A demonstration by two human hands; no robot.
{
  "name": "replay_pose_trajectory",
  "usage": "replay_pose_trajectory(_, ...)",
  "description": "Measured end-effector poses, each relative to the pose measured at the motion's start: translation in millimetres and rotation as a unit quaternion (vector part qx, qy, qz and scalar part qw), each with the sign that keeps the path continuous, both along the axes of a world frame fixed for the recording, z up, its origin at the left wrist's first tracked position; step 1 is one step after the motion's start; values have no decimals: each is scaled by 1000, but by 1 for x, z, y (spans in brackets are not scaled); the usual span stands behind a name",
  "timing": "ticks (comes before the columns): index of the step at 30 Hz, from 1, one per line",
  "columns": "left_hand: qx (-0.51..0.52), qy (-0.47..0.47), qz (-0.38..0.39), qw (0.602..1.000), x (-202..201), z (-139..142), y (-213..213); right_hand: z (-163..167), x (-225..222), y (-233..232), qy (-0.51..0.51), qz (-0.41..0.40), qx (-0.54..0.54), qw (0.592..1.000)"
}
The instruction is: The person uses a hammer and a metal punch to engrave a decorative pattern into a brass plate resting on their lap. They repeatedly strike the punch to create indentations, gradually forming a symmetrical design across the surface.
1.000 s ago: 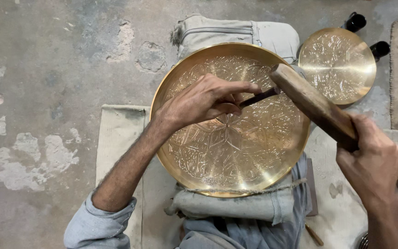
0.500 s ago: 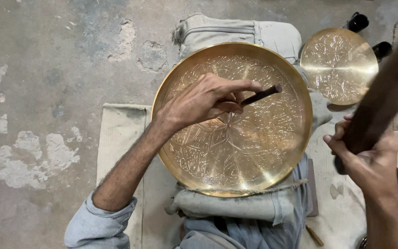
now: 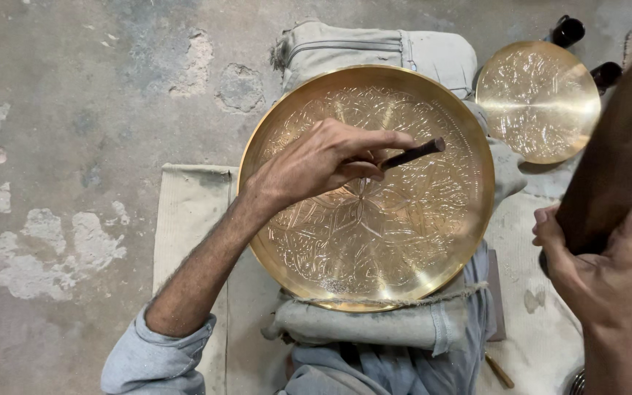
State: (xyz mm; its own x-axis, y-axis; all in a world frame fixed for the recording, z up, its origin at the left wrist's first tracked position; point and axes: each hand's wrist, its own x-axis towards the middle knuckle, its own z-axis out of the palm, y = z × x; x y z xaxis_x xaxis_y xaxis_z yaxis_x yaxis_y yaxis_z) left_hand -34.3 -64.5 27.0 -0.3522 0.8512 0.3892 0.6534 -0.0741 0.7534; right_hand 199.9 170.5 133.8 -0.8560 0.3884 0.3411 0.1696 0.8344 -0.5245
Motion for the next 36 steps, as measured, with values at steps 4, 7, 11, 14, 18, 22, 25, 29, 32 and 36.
replay_pose_trajectory(4, -21, 10, 8, 1000, 3, 0, 3, -9, 7, 15, -134, 62, 381, 913)
replay_pose_trajectory(7, -32, -14, 5, 999, 3, 2, 5, -22, 11, 23, -24, 74, 150, 986)
replay_pose_trajectory(11, -39, -10, 12, 999, 4, 5, 6, -30, 16, 30, -82, 54, 144, 985)
replay_pose_trajectory(14, -42, -8, 12, 999, 5, 7, 6, -35, 18, 28, -70, 13, 102, 992)
replay_pose_trajectory(18, -57, -6, 13, 998, 4, 8, 7, -39, 19, 24, -101, 25, 80, 991)
replay_pose_trajectory(22, -53, -6, 8, 999, 3, 8, 5, -34, 20, 19, -31, 9, 132, 991)
replay_pose_trajectory(25, -12, -8, 2, 1000, 4, 7, 4, -34, 22, 14, -19, -2, -195, 981)
replay_pose_trajectory(29, -46, -2, 1, 999, 2, 4, 5, -39, 29, 14, -86, -24, 95, 991)
replay_pose_trajectory(32, -29, -7, -3, 1000, 0, 1, 3, -46, 32, 13, -104, -55, -36, 992)
replay_pose_trajectory(36, -5, 7, -9, 1000, -3, -1, 5, -37, 33, 14, -161, -20, 163, 973)
